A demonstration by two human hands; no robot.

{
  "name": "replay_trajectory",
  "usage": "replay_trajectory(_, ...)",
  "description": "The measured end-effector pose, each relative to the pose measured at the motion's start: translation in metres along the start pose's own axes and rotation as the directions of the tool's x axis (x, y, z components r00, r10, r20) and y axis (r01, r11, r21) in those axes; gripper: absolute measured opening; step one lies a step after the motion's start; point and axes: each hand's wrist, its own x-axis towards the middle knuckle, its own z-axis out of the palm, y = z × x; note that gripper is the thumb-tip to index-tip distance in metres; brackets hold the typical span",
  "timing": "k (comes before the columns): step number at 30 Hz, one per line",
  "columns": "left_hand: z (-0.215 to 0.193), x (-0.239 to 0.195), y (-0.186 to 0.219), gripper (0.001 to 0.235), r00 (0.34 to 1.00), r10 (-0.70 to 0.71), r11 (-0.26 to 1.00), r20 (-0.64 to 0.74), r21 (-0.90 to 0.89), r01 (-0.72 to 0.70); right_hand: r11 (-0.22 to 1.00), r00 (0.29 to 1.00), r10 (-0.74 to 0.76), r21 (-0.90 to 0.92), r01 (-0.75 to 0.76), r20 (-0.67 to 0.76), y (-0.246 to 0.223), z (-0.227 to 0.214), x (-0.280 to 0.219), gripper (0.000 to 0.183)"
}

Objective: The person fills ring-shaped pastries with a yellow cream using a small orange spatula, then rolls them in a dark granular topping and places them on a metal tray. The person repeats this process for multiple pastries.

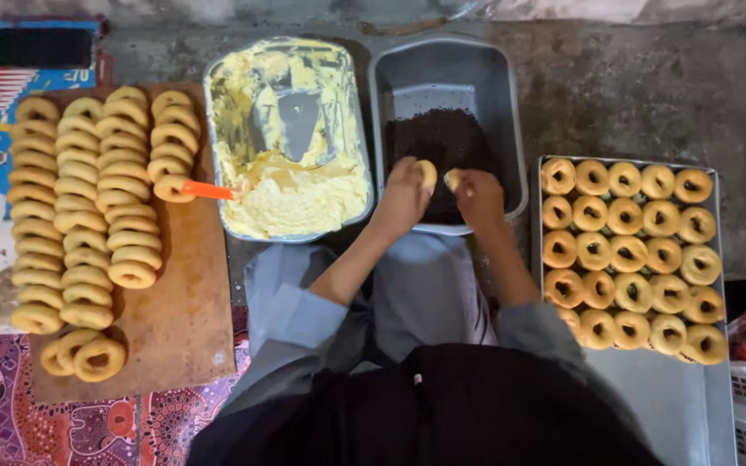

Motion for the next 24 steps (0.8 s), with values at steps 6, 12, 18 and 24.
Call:
replay_trajectory(6, 0.038, 0.008, -0.006, 0.021, 0.989, -0.131, 0.991, 0.075, 0.027, 0.129, 0.471, 0.782, 0.607, 0.729, -0.497, 0.141, -0.040, -0.027, -0.011, 0.024)
replay_trajectory(12, 0.059, -0.021, -0.017, 0.024, 0.811, -0.363, -0.264, 0.459, -0.885, 0.382, 0.959, 0.964, -0.208, 0.157, 0.234, -0.165, -0.123, -0.069, 0.014, 0.028)
replay_trajectory(18, 0.045, -0.011, 0.009, 0.028, 0.808, -0.348, -0.199, 0.475, -0.880, 0.432, 0.236, 0.584, 0.755, 0.708, -0.666, 0.298, -0.128, -0.068, 0.017, 0.052)
replay_trajectory(24, -0.008, 0.001, 0.057, 0.034, 0.788, -0.457, 0.641, 0.411, -0.461, 0.613, -0.464, 0.596, 0.522, 0.789, -0.402, 0.611, -0.014, -0.079, -0.058, 0.041)
